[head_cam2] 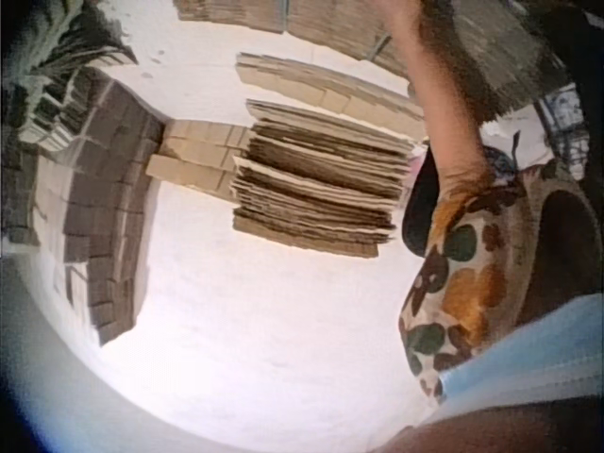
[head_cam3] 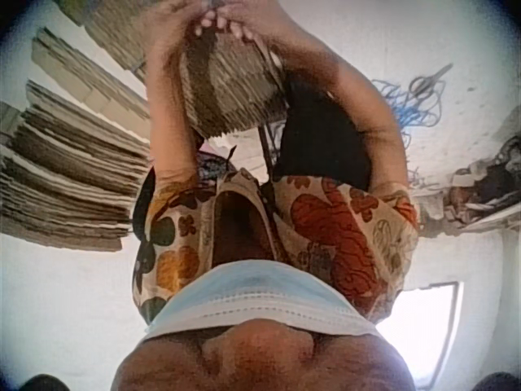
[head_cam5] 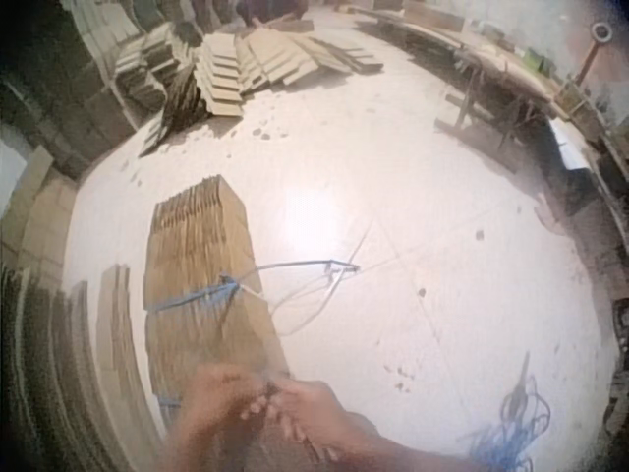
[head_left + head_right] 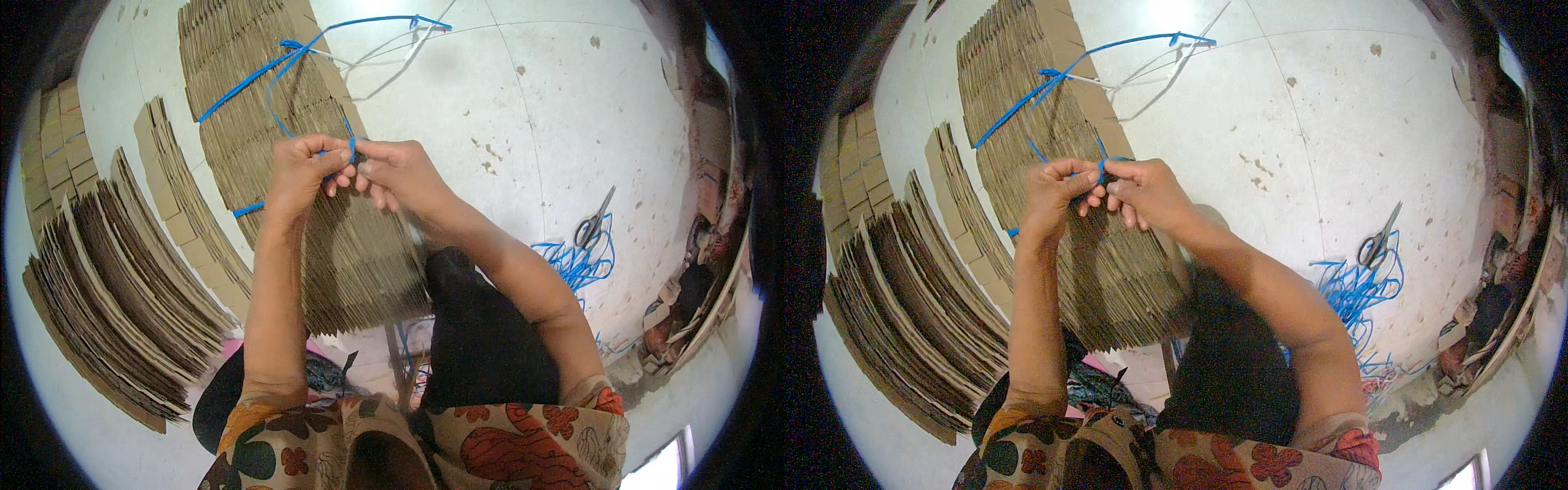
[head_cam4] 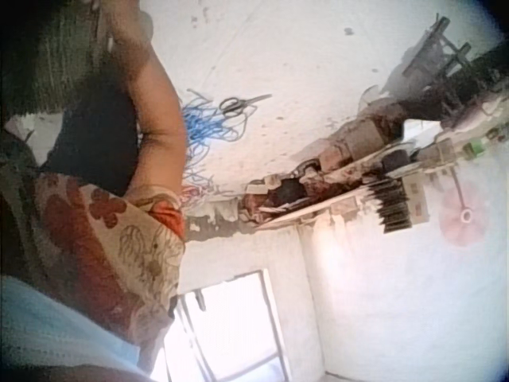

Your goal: The person sits on the floor and assembles a stack of pre-cut cardboard pieces. They then cut a blue plastic strap, tie it around the stack to secure it, and trim the excess strap with scissors.

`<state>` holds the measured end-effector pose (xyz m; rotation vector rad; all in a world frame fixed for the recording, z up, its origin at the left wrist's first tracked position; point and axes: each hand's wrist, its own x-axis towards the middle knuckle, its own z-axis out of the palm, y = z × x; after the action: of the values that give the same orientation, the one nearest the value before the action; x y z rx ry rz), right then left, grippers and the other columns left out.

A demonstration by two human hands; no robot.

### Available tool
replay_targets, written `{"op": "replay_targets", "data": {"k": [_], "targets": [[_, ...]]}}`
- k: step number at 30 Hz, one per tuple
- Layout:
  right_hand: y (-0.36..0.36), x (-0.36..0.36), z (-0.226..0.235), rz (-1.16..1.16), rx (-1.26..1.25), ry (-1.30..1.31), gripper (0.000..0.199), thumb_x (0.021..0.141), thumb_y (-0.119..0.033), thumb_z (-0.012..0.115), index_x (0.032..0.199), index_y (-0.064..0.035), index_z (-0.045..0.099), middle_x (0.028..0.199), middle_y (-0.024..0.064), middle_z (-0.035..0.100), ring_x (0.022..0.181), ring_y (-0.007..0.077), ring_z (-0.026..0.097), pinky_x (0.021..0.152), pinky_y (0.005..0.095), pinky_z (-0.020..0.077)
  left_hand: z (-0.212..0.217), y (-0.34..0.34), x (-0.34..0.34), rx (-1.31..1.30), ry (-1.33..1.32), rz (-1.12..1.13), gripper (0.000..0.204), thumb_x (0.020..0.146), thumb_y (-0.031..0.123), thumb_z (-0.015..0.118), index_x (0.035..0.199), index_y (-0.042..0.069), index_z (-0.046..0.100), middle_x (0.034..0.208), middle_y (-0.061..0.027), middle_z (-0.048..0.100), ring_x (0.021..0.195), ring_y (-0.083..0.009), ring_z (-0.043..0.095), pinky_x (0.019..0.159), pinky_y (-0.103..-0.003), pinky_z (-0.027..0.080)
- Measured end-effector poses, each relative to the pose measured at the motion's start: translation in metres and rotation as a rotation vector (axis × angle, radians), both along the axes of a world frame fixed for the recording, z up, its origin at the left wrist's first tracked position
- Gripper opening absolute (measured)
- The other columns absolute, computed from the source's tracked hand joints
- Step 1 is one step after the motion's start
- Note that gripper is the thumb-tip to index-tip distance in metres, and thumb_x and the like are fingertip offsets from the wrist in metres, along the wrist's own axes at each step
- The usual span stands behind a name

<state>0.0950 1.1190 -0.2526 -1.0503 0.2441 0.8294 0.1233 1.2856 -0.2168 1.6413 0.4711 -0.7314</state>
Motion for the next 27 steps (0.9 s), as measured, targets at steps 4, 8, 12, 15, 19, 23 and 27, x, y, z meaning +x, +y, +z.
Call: {"op": "replay_targets", "data": {"k": [4,8,12,15,19,23,27], "targets": [[-0.01,0.013,-0.011,0.07,-0.482,-0.74,0.016,0.08,-0.019,0.058,0.084,-0.0039,0.064,0.07,0.0116,0.06,0.055,0.0256,0.057,0.052,0.0337,0.0449,0.003,0.007,-0.002,0.19,-0.308,-0.311,0.007,0.08,0.002,0.059,0.086,-0.001,0.064,0.073,-0.0074,0.065,0.06,-0.0153,0.061,0.051,-0.026,0.047],[-0.023,0.019,-0.034,0.147,-0.813,-0.905,0.018,0.076,-0.02,0.061,0.07,-0.0026,0.062,0.07,0.014,0.058,0.063,0.0283,0.055,0.061,0.0361,0.0437,0.005,0.037,-0.014,0.81,-0.773,-0.766,0.012,0.08,0.003,0.059,0.091,0.004,0.063,0.082,-0.01,0.066,0.07,-0.0263,0.063,0.062,-0.033,0.049],[-0.026,0.023,-0.083,0.115,-0.559,-0.566,0.017,0.077,-0.014,0.061,0.068,0.0003,0.061,0.071,0.01,0.06,0.061,0.0174,0.053,0.056,0.0267,0.044,-0.011,0.069,-0.029,0.833,-0.743,-0.648,0.009,0.083,0.009,0.057,0.089,0.005,0.063,0.083,-0.0125,0.064,0.069,-0.0257,0.062,0.065,-0.032,0.049],[-0.026,0.025,-0.072,-0.191,-0.202,0.036,0.022,0.084,-0.018,0.058,0.071,-0.0006,0.06,0.073,0.0089,0.061,0.066,0.0148,0.056,0.052,0.0249,0.0445,0.0,0.043,-0.023,0.275,-0.372,-0.192,0.02,0.088,0.02,0.055,0.08,0.002,0.059,0.08,-0.0115,0.063,0.068,-0.0174,0.058,0.064,-0.032,0.049],[-0.006,0.023,-0.058,-0.45,0.263,0.217,0.022,0.089,-0.023,0.052,0.078,-0.0043,0.056,0.067,0.0081,0.058,0.062,0.0145,0.054,0.049,0.023,0.0427,-0.013,0.025,-0.008,-0.297,-0.234,0.032,0.026,0.089,0.023,0.055,0.074,0.002,0.052,0.078,-0.0138,0.061,0.071,-0.0173,0.058,0.063,-0.03,0.049],[0.007,0.035,-0.049,-0.367,0.443,0.297,0.024,0.091,-0.023,0.052,0.073,-0.0085,0.044,0.059,0.0048,0.049,0.054,0.0136,0.048,0.042,0.022,0.0359,-0.024,0.014,-0.008,-0.368,-0.161,0.122,0.029,0.091,0.026,0.052,0.071,0.005,0.046,0.066,-0.0076,0.053,0.061,-0.0132,0.051,0.055,-0.026,0.043],[0.005,0.047,-0.058,-0.202,0.233,0.296,0.028,0.089,-0.025,0.054,0.071,-0.0108,0.038,0.054,-0.001,0.035,0.046,0.0093,0.038,0.036,0.0206,0.0234,-0.029,0.022,-0.005,-0.193,-0.176,0.002,0.033,0.092,0.027,0.049,0.068,0.008,0.041,0.058,-0.0011,0.042,0.05,-0.0103,0.04,0.046,-0.024,0.034]]}}
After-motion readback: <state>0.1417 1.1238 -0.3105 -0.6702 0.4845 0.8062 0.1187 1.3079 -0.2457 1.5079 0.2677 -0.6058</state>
